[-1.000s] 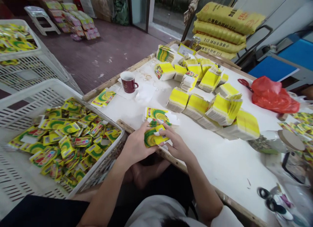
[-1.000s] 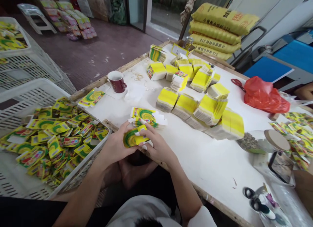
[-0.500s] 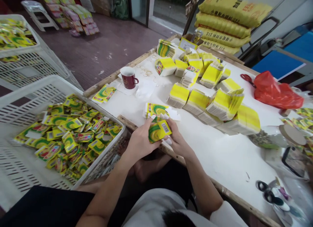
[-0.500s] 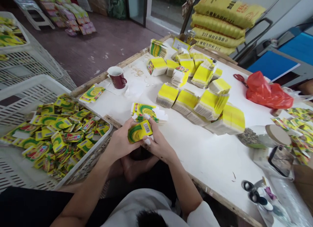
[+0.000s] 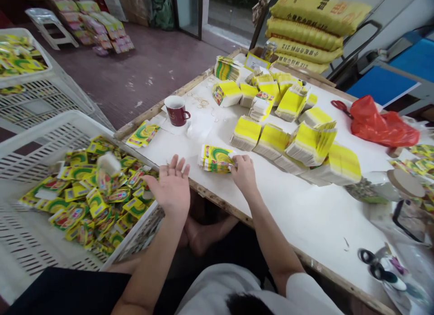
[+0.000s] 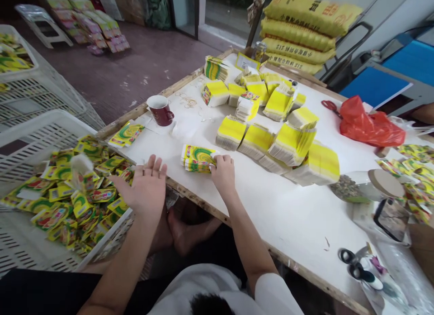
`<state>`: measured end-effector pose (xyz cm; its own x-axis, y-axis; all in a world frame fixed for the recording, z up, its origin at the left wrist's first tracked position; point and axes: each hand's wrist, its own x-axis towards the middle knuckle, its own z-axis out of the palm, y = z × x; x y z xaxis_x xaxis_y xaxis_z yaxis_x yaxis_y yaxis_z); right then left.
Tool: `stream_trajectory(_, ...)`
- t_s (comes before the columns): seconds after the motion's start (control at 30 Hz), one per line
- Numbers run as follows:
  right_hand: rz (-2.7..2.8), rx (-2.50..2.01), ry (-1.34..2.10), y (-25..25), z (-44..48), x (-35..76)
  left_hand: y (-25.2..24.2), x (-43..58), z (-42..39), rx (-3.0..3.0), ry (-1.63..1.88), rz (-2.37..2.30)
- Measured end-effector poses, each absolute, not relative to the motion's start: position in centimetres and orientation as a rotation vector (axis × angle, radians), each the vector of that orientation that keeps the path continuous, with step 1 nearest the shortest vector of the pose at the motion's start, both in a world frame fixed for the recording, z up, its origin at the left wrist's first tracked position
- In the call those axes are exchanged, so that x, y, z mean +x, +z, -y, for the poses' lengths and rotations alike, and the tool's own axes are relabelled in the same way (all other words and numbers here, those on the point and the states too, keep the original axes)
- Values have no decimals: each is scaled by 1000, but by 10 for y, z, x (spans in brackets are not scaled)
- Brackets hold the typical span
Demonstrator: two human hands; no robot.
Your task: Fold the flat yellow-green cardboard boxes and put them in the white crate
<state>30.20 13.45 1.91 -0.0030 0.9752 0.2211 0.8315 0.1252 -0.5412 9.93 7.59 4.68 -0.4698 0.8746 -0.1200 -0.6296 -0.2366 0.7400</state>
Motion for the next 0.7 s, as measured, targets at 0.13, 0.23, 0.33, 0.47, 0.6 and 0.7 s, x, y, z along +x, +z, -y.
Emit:
stream_trajectory(0.13,1856,-1738,289,20,-134,301,34,118,-76,473,1767,-941)
stream_trajectory(0.23,1731,-1682,445,27,-126,300,29,135,-74,403,1722,-967)
stream_trajectory(0.33,1637,-1477,678,36,-107,293,30,147,-69,364,1716,-892)
stream_trajectory(0.47,1739,-1157,1115,44,-69,276,36,156,-60,389,1707,-843)
stream_trajectory(0.6,1626,-967,1369,43,-40,258,38,153,-55,375,1778,-841)
stream_trajectory(0.7,1652,-1026,1317,40,-38,254,35,147,-54,448,1803,-925)
